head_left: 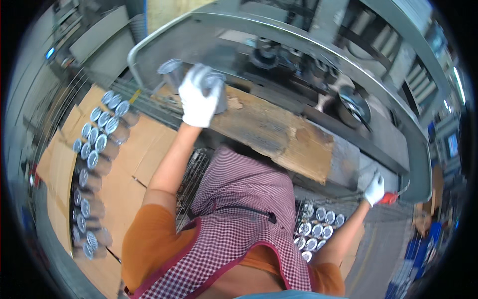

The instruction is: Removing metal parts from a machine, cleaning them with a tool, and placing them into a storage bin.

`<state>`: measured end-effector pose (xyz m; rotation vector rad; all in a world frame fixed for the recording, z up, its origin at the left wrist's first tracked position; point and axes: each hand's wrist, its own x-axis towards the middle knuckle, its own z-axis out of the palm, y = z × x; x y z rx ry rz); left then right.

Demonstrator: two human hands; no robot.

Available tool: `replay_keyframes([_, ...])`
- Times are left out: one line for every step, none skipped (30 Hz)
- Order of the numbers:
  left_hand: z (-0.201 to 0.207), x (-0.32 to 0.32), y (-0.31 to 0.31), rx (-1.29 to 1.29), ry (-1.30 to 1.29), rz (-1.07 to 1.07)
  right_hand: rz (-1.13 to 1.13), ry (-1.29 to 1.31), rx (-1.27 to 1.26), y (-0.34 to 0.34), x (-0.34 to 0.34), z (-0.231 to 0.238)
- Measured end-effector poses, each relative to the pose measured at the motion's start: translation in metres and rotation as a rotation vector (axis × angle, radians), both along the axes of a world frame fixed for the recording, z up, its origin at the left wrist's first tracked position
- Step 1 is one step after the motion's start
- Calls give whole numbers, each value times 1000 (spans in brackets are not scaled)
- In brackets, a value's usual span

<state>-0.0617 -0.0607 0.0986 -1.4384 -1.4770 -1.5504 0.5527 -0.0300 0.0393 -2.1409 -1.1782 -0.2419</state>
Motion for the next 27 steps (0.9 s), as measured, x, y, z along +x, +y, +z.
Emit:
replay_keyframes([0,26,-3,-101,87,-70,8,5,9,0,-2,1])
replay_keyframes([-2,48,-3,-139,200,-134,16,9,17,-1,-5,2])
replay_keyframes([-9,66,5,-170,219,-162,27,12,24,-2,-5,5])
replay_keyframes([-19,79,16,-197,244,-194,34,18,34,-3,-4,5])
replay_keyframes([-27,89,29,-272,233,-174,11,-2,44,-2,1,-3])
replay_keyframes([-35,95,43,-342,234,-158,-19,-20,54,-3,8,-8])
replay_keyframes([-47,98,52,-426,241,-128,-23,-37,39,-8,2,-1])
replay_keyframes([-57,102,62,-508,261,-109,-40,-49,24,-15,-7,3])
replay_keyframes([-59,106,64,-781,280,-68,-53,-21,37,-16,2,-9])
replay_keyframes([-57,109,62,-1050,320,-16,-22,-34,53,-15,4,-15])
replay_keyframes([-51,112,61,-1054,335,35,-39,-45,20,-12,2,-19])
replay_keyframes([-61,108,59,-920,317,5,-12,-52,-50,-16,-19,2])
replay_keyframes([-67,103,60,-868,362,-12,-12,-52,-93,-14,-25,7])
replay_keyframes([-67,101,59,-788,359,-17,7,-94,-22,-9,-19,-6])
replay_keyframes([-67,101,59,-783,318,-9,0,-129,-41,-9,-26,-2])
replay_keyframes([-77,98,65,-727,307,49,13,-73,-58,-16,-37,14])
replay_keyframes([-75,99,68,-730,275,2,23,-88,7,-20,-37,13])
replay_keyframes([-71,109,67,-723,299,59,30,-71,-15,-21,-35,17])
replay_keyframes([-76,105,70,-715,309,84,32,-77,23,-19,-37,17])
replay_keyframes([-75,109,70,-730,327,115,14,-64,26,-12,-32,11])
replay_keyframes([-89,94,82,-861,406,148,12,-33,-10,-11,-33,16])
replay_keyframes([-102,82,94,-989,488,190,27,-7,47,-7,-31,14])
replay_keyframes([-101,85,93,-1018,488,159,26,-5,30,-8,-31,16])
replay_keyframes([-98,88,90,-1046,479,136,43,20,28,-15,-36,26])
replay_keyframes([-95,94,85,-912,436,89,45,23,30,-18,-36,28])
replay_keyframes([-96,95,87,-908,459,75,50,25,33,-19,-35,27])
replay_keyframes([-98,95,88,-757,438,106,53,36,51,-21,-34,26])
